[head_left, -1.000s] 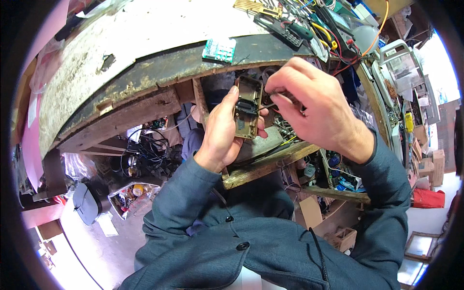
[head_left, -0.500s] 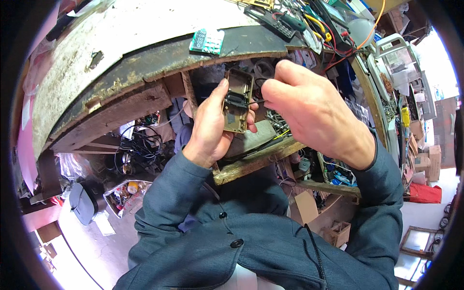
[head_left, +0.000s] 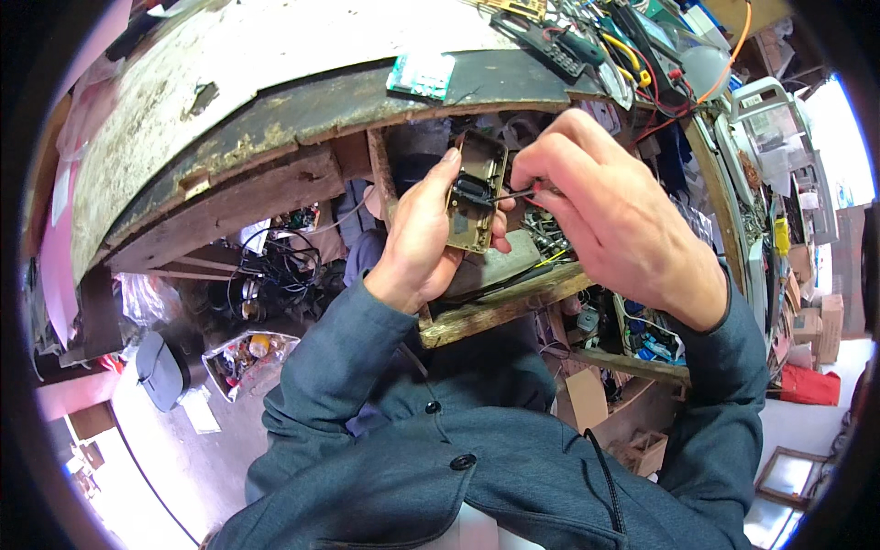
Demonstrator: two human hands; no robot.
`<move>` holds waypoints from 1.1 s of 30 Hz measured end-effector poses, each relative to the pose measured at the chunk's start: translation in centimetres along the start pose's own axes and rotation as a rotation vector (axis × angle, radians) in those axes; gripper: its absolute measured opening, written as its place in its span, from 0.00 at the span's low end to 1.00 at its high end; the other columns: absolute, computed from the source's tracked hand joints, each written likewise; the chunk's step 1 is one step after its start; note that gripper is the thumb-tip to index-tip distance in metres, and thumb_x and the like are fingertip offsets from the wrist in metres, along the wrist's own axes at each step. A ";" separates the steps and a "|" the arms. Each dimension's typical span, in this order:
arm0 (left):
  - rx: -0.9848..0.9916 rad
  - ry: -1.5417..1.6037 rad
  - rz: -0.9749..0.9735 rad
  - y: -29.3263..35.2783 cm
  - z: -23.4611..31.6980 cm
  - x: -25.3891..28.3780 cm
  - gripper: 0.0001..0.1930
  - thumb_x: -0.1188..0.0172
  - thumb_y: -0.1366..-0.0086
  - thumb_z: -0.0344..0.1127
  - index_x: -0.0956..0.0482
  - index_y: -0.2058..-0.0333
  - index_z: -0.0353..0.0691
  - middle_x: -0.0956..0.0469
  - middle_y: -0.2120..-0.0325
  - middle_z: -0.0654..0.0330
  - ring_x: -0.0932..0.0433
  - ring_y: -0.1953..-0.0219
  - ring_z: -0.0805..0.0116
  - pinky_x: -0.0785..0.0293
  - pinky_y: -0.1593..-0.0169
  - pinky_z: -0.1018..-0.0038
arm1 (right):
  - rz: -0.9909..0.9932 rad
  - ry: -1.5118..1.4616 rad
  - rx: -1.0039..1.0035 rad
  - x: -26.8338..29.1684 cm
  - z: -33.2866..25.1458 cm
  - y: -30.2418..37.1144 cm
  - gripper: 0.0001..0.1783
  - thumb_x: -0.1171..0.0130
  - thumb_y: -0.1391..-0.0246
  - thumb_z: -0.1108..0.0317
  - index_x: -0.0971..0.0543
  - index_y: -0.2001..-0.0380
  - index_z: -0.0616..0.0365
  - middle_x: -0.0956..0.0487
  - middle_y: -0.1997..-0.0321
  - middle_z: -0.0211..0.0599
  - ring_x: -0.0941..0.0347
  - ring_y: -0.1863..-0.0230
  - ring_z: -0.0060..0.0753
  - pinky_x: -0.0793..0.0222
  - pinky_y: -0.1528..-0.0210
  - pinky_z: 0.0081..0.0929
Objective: The person disassembles a small electronic device, removes the battery, and then reassembles it by inserting the battery and closing the case. The person also briefly handles a small circuit board and a roll of tape.
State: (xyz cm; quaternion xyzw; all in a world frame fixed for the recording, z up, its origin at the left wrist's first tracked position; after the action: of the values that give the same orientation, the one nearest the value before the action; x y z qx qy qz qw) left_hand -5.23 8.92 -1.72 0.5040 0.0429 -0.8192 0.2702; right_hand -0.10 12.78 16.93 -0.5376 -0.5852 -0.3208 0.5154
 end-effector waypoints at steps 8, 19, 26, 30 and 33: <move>0.009 -0.005 0.050 0.4 0.1 0.0 0.26 0.58 0.22 0.54 0.27 0.50 0.33 0.19 0.65 0.49 0.19 0.72 0.64 0.18 0.68 0.63 | 0.008 0.089 0.003 -0.2 0.1 -0.3 0.11 0.40 0.45 0.78 0.26 0.59 0.58 0.28 0.63 0.45 0.24 0.62 0.52 0.27 0.64 0.40; -0.003 -0.014 0.023 0.2 0.2 0.3 0.25 0.58 0.22 0.54 0.27 0.49 0.34 0.19 0.64 0.49 0.19 0.71 0.64 0.17 0.66 0.63 | -0.118 0.112 -0.037 -0.8 0.7 0.1 0.07 0.41 0.44 0.75 0.27 0.63 0.63 0.26 0.58 0.48 0.24 0.60 0.51 0.25 0.60 0.40; -0.033 -0.031 0.079 0.4 0.5 -0.1 0.26 0.57 0.22 0.54 0.25 0.50 0.34 0.19 0.65 0.50 0.18 0.72 0.63 0.17 0.67 0.63 | -0.005 0.187 -0.088 -0.1 0.8 0.5 0.13 0.39 0.46 0.78 0.25 0.56 0.60 0.27 0.62 0.45 0.22 0.66 0.51 0.26 0.65 0.38; -0.015 -0.012 0.017 0.2 0.2 0.2 0.26 0.57 0.22 0.54 0.26 0.50 0.34 0.19 0.65 0.49 0.18 0.72 0.63 0.17 0.68 0.63 | -0.011 0.112 0.062 0.0 -0.1 0.3 0.11 0.40 0.49 0.72 0.28 0.62 0.61 0.26 0.64 0.47 0.25 0.60 0.51 0.27 0.60 0.42; -0.016 -0.031 0.019 0.1 0.1 0.0 0.25 0.57 0.22 0.54 0.26 0.49 0.35 0.19 0.65 0.49 0.18 0.72 0.64 0.17 0.68 0.63 | 0.136 0.014 0.148 0.6 -0.6 0.7 0.13 0.39 0.48 0.79 0.25 0.59 0.57 0.26 0.63 0.44 0.24 0.62 0.52 0.27 0.65 0.40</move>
State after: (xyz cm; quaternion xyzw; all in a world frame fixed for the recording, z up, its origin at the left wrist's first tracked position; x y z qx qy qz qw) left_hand -5.23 8.79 -1.62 0.4897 0.0404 -0.8238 0.2827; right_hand 0.75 12.57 17.51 -0.5344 -0.5656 -0.2448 0.5784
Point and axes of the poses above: each hand's wrist, its own y-axis away from the middle knuckle, its own x-axis out of the back of the hand, z = x × y, the point moved 9 cm from there along -y, towards the middle knuckle
